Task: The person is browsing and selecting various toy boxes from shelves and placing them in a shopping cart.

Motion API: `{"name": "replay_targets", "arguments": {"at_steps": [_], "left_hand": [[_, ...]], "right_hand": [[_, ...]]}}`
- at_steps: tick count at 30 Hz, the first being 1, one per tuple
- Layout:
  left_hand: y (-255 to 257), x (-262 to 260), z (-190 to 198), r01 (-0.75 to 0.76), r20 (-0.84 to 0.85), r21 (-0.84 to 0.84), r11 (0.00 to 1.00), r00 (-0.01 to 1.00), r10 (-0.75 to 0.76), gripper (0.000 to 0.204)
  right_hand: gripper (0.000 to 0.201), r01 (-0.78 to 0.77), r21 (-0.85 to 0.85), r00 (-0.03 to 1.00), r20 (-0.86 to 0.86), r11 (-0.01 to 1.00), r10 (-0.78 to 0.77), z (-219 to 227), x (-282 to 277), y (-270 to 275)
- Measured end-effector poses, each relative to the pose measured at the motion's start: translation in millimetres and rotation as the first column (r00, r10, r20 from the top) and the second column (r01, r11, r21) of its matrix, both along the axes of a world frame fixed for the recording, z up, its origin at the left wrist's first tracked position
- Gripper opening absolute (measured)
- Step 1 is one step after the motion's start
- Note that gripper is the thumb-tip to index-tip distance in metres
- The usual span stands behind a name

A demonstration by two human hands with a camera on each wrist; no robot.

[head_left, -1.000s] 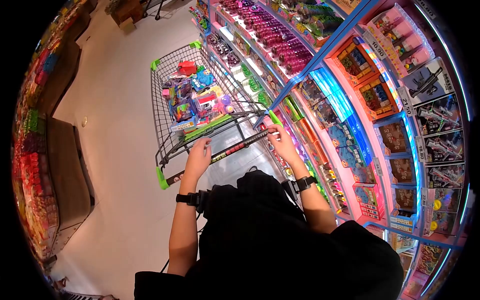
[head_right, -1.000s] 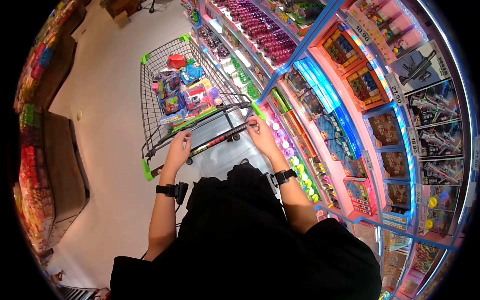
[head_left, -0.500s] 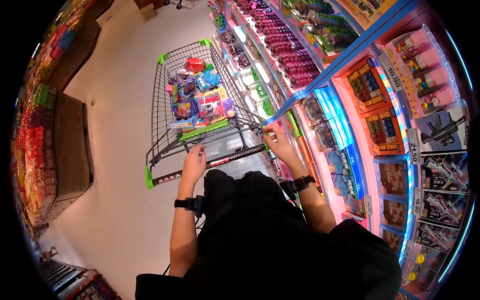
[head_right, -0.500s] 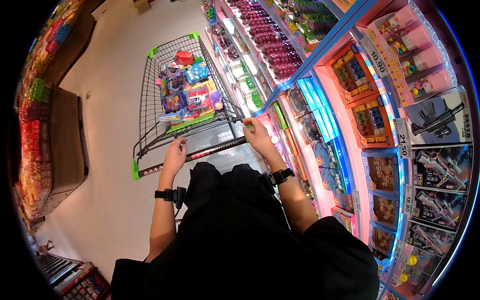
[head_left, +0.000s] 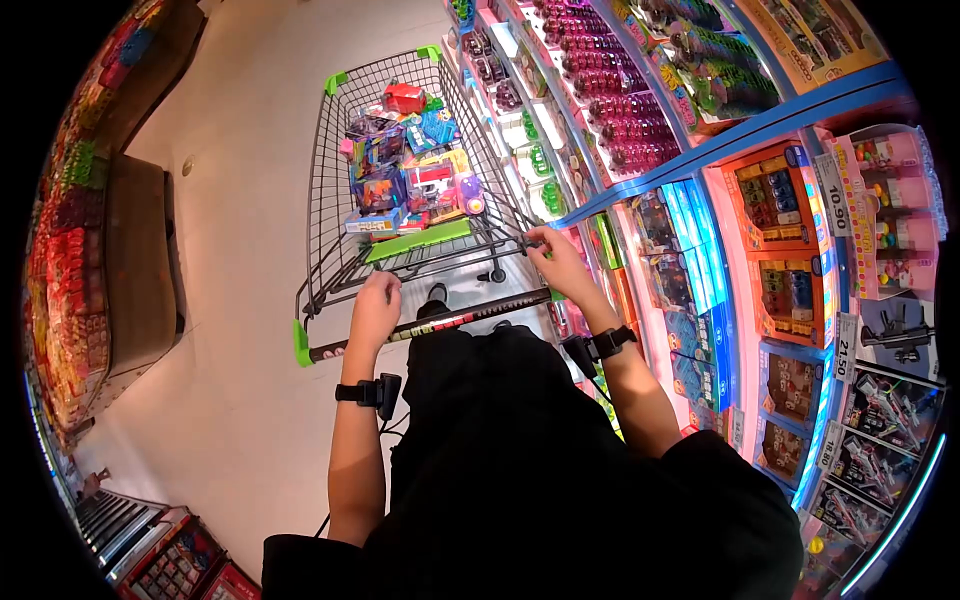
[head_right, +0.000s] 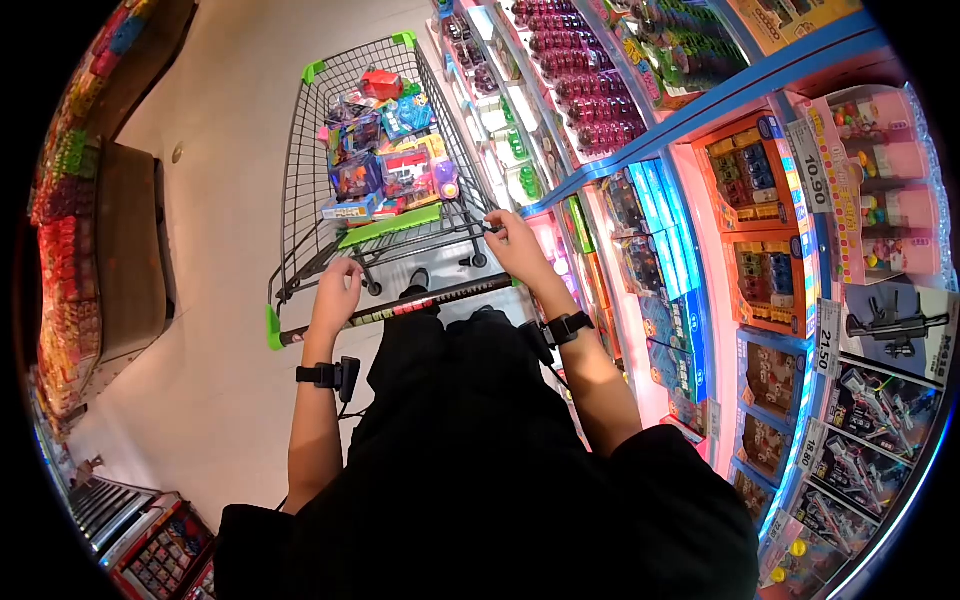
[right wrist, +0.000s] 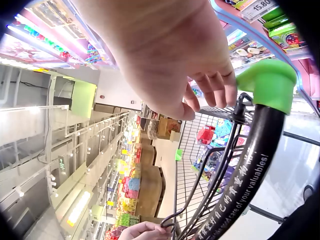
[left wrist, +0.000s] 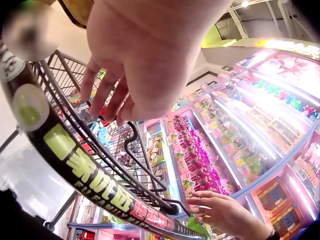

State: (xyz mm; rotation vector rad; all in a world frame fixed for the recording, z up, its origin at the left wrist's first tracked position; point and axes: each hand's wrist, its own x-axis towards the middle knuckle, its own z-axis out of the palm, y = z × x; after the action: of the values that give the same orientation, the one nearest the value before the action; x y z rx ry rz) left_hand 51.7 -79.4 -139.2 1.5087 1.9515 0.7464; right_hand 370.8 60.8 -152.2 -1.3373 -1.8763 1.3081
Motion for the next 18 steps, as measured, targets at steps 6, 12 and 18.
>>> {"name": "replay_targets", "arguments": {"at_steps": [6,12,18], "left_hand": [[33,-35,4,0.025,0.066,-0.04,0.999,0.998,-0.023,0.013],[66,-83,-30,0.245,0.024,-0.17,0.955,0.969,-0.244,0.022],[123,-136,-92,0.451,0.01,-0.345,0.823,0.879,-0.477,0.029]], "right_hand": [[0.036,0.014,0.082,0.99,0.142,0.997,-0.026,-8,-31,20],[0.034,-0.075,0.102,0.965,0.258,0.992,0.047,-45,-80,37],[0.031,-0.16,-0.039,0.812,0.563,0.986,0.154,-49,-131,17]]}}
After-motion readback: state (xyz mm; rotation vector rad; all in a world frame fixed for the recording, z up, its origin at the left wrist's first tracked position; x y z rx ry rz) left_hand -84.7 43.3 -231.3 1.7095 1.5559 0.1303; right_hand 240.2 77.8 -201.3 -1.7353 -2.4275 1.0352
